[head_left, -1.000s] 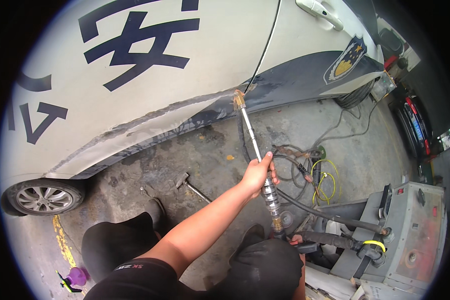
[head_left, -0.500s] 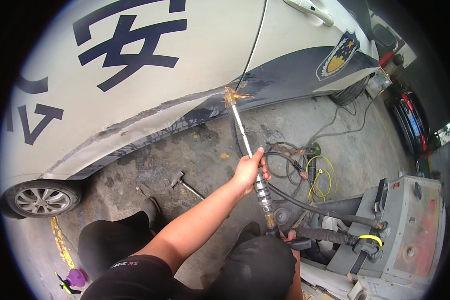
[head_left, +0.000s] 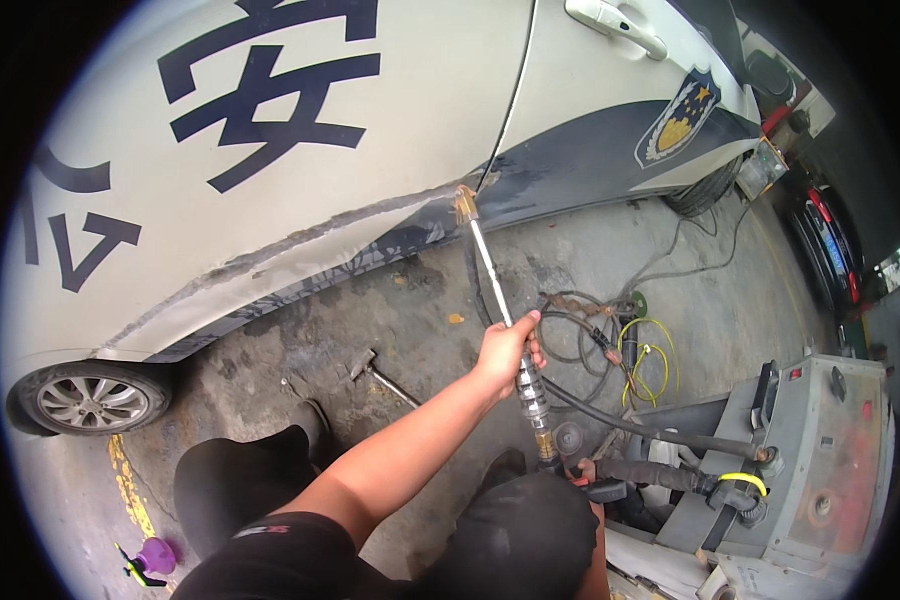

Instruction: The person uses a pneumatic dent puller attached to the side panel of a white police car to pull out a dent. They repeatedly apply the tool along the damaged area and occasionally tap the panel with a hammer to adjust the metal.

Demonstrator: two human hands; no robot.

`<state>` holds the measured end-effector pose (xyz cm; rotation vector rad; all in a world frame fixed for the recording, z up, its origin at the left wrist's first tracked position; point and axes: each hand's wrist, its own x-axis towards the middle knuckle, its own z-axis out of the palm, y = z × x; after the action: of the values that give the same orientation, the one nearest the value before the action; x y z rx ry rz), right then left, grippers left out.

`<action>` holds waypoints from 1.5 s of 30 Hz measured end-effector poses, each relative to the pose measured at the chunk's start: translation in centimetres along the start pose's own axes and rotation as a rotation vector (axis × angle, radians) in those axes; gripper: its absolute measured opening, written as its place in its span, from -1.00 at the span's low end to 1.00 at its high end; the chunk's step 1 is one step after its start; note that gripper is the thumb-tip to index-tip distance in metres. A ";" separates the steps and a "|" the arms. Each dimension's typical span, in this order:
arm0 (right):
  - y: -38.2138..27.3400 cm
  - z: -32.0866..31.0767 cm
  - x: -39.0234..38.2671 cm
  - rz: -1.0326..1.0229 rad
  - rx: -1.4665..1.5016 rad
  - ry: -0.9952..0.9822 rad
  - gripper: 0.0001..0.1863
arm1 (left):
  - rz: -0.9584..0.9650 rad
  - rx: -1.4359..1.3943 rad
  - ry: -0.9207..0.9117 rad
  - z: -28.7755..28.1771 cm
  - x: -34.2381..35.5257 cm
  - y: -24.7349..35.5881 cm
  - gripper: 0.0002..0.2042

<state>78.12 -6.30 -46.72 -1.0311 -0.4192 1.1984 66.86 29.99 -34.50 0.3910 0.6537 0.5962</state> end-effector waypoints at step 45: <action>2.0 -4.1 -2.6 0.215 -0.007 0.182 -0.50 | 0.177 0.302 -0.133 -1.7 1.0 -1.4 -0.57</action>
<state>79.10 -10.42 -49.87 -1.2026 -0.1726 1.2808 66.90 29.80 -36.97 0.7710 0.5861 0.6348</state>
